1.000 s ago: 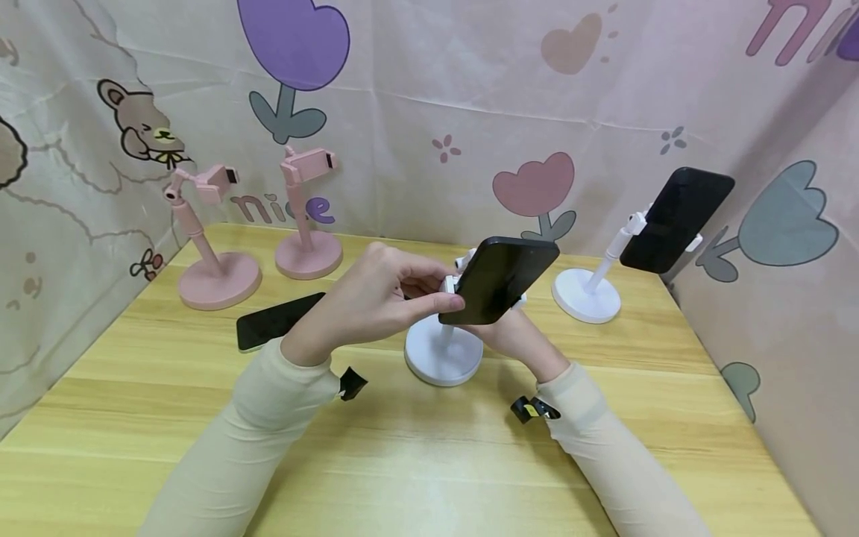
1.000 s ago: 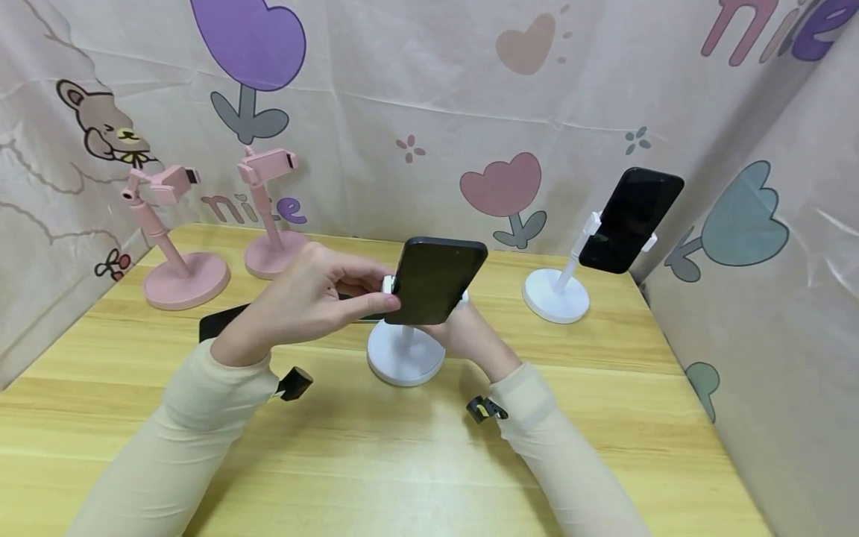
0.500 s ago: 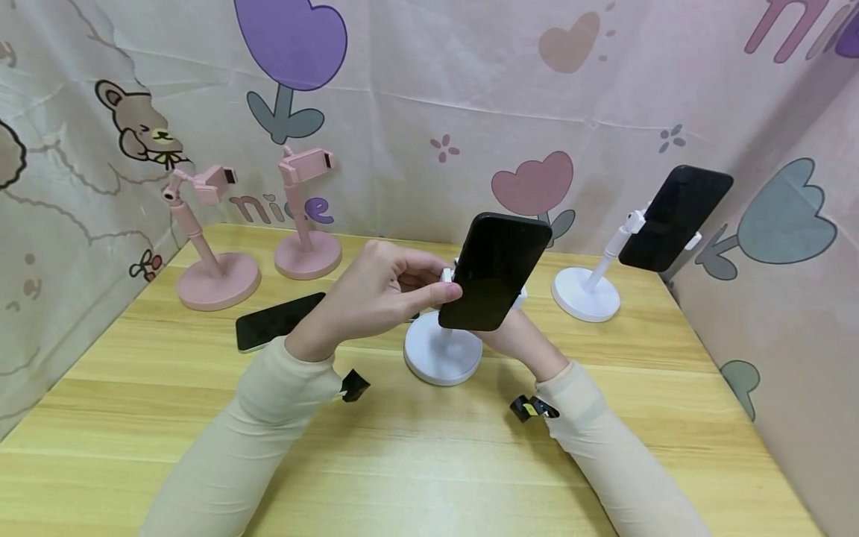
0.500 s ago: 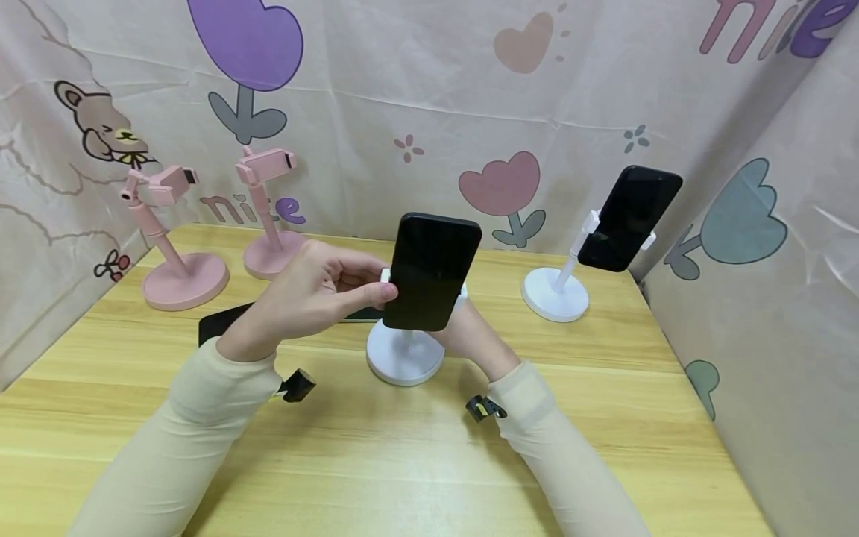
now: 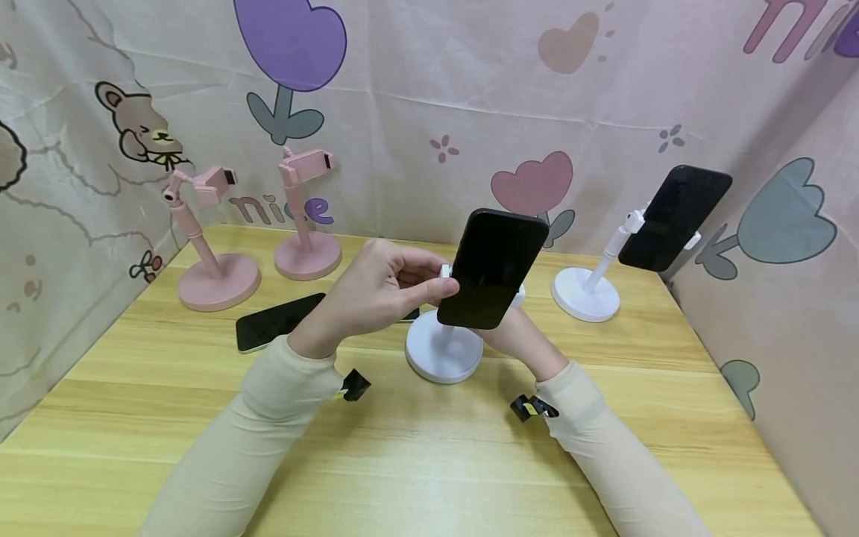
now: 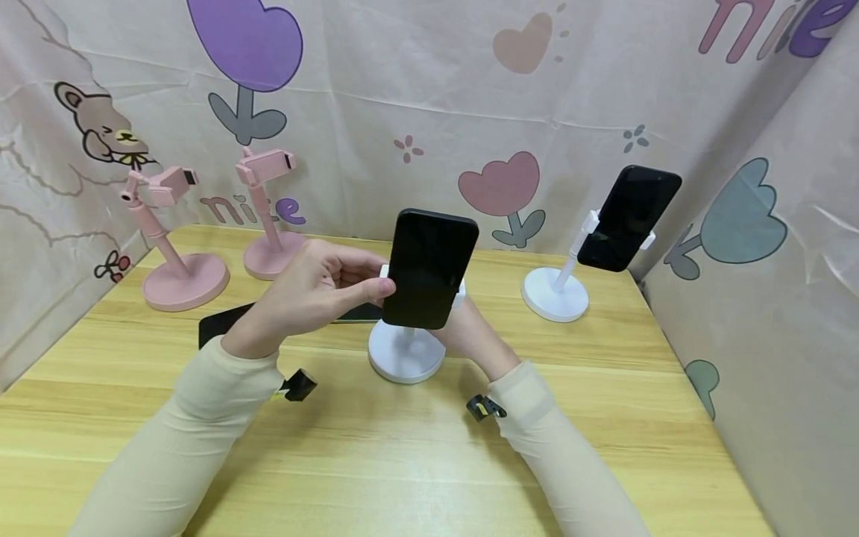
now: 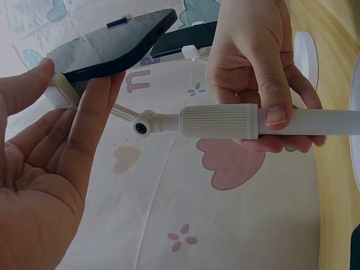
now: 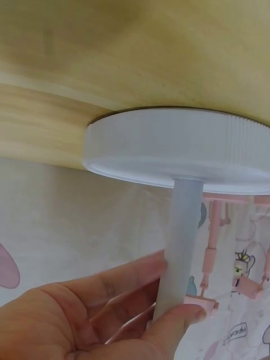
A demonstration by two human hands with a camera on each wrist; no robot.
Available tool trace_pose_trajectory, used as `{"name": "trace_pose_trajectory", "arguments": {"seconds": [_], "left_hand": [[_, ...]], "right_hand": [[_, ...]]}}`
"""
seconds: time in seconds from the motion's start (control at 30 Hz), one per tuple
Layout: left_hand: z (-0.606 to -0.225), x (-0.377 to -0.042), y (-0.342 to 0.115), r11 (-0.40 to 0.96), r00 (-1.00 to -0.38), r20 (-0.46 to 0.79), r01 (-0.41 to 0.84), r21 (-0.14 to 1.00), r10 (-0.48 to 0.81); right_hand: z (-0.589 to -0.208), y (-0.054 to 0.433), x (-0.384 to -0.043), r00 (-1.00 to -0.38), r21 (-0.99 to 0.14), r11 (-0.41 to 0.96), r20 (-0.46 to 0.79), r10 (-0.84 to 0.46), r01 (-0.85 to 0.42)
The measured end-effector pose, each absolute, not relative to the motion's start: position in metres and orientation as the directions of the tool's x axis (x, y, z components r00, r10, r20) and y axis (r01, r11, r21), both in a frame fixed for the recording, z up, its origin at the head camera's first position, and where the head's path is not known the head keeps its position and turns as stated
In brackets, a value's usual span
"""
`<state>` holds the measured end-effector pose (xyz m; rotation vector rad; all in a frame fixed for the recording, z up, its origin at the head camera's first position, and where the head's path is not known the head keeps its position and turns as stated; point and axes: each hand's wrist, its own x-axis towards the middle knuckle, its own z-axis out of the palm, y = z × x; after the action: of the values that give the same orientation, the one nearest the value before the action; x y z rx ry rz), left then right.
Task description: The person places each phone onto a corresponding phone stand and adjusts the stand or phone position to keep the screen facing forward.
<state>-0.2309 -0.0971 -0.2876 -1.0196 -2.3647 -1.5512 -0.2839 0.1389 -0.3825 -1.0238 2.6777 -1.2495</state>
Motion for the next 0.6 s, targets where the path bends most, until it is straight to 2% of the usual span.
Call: {"name": "trace_pose_trajectory", "arguments": {"seconds": [0.2,0.47,0.6], "left_hand": [[-0.292,-0.233,-0.094,0.227,-0.751,0.489,0.622,0.749,0.443],[-0.298,-0.232,-0.083,0.225,-0.768,0.505,0.613,0.758,0.393],[-0.297,-0.233,-0.081,0.250,-0.773,0.503,0.613,0.749,0.388]], "right_hand": [[-0.383,0.141,-0.285,-0.792,-0.686,0.459,0.293,-0.536,-0.564],[-0.381,0.147,-0.285,-0.832,-0.660,0.540,0.256,-0.492,-0.522],[-0.380,0.148,-0.287,-0.829,-0.669,0.521,0.276,-0.487,-0.530]]}}
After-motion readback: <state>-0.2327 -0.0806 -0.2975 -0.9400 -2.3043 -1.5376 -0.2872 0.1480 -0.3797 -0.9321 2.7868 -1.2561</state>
